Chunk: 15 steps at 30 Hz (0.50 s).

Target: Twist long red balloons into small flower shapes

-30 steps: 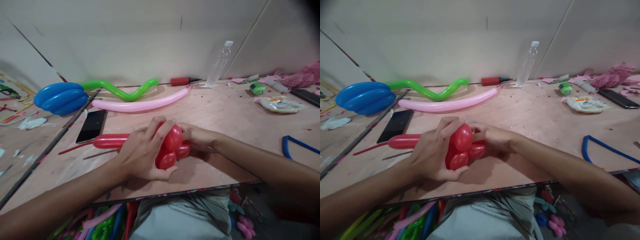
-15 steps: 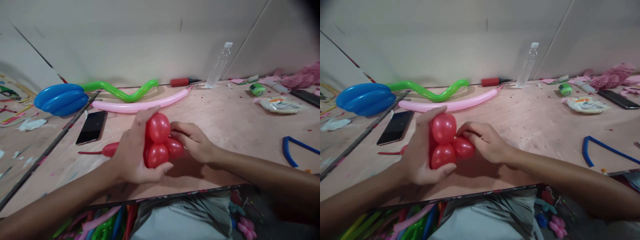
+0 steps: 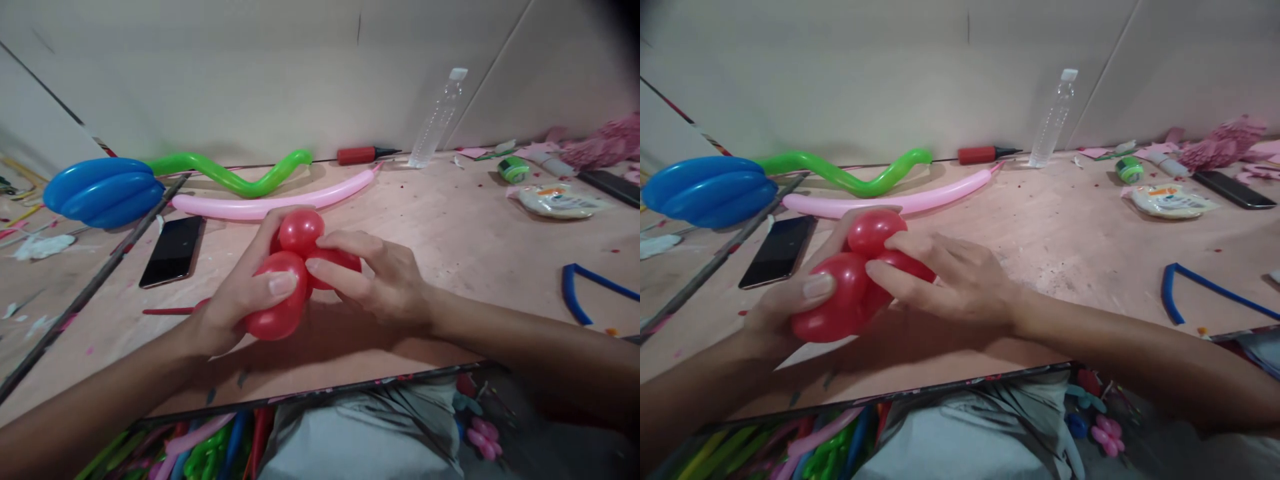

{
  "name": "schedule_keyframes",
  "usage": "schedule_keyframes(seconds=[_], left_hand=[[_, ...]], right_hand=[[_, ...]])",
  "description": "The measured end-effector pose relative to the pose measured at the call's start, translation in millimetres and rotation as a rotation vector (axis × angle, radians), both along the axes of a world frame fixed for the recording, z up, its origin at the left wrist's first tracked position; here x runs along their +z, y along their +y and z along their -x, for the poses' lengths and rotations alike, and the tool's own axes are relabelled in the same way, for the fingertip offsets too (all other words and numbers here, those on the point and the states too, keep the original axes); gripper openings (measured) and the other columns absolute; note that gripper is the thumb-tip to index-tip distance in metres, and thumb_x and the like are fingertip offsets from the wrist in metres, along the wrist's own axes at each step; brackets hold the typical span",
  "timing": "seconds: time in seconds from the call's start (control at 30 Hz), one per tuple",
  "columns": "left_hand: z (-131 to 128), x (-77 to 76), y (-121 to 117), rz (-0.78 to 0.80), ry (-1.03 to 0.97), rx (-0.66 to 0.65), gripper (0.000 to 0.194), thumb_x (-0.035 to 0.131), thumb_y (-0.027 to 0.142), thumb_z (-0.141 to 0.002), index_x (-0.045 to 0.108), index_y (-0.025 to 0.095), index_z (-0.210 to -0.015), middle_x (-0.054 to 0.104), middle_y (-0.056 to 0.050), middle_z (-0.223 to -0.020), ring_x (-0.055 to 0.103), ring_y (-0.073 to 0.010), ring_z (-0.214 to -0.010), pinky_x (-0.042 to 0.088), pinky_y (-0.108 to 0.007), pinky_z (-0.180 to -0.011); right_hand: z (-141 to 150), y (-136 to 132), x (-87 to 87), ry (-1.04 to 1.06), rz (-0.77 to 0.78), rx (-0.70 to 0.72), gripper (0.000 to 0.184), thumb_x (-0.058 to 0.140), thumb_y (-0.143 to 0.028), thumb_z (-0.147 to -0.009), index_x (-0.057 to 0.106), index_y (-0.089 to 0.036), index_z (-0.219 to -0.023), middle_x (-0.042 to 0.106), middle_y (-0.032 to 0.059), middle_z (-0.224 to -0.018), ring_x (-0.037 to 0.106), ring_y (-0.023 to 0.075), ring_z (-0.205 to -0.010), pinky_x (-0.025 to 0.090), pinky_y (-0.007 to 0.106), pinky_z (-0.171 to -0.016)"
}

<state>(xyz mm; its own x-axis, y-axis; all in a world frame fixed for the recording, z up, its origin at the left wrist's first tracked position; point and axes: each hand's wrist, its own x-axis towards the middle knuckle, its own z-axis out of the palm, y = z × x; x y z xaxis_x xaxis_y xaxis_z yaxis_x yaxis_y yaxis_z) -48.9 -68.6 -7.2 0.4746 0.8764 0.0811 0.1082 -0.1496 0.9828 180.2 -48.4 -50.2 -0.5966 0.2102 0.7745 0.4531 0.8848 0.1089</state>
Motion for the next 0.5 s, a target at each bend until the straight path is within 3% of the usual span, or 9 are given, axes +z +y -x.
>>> schedule_keyframes(seconds=[0.1, 0.23, 0.4, 0.5], left_hand=[[-3.8, 1.3, -2.1, 0.098, -0.097, -0.048, 0.064, 0.057, 0.047, -0.08, 0.049, 0.032, -0.142, 0.074, -0.003, -0.115, 0.075, -0.0293, -0.097, 0.063, -0.035, -0.06], [-2.4, -2.1, -0.9, 0.064, -0.236, -0.118, 0.063, 0.061, 0.039, -0.08, 0.048, 0.03, -0.141, 0.068, -0.002, -0.128, 0.073, -0.029, -0.106, 0.061, -0.03, -0.065], [0.5, -4.1, 0.9, -0.2, -0.102, -0.123, 0.069, 0.07, 0.039, -0.082, 0.046, 0.029, -0.146, 0.058, -0.003, -0.136, 0.062, -0.0337, -0.125, 0.056, -0.043, -0.101], [-0.5, -5.4, 2.6, -0.449, -0.01, -0.08, 0.085, 0.081, 0.047, -0.076, 0.044, 0.028, -0.15, 0.056, -0.006, -0.139, 0.059, -0.0353, -0.127, 0.049, -0.048, -0.111]], right_hand=[[-2.4, 2.0, 2.8, 0.038, -0.022, 0.032, 0.045, 0.063, -0.021, -0.096, 0.052, -0.028, -0.139, 0.064, 0.0078, -0.136, 0.065, 0.0206, -0.126, 0.059, 0.036, -0.101], [-1.3, 3.4, 7.8, 0.134, 0.08, 0.078, 0.051, 0.072, -0.036, -0.087, 0.055, -0.02, -0.132, 0.07, 0.0116, -0.119, 0.071, 0.025, -0.108, 0.061, 0.037, -0.084], [3.8, -2.2, 16.6, 0.254, 0.504, 0.12, 0.034, 0.071, -0.031, -0.072, 0.064, -0.018, -0.103, 0.07, 0.0034, -0.088, 0.064, 0.0178, -0.072, 0.053, 0.031, -0.065], [3.9, -4.7, 20.7, 0.298, 0.856, 0.155, 0.025, 0.069, -0.041, -0.081, 0.066, -0.018, -0.091, 0.067, 0.0004, -0.078, 0.06, 0.016, -0.067, 0.048, 0.03, -0.063]])
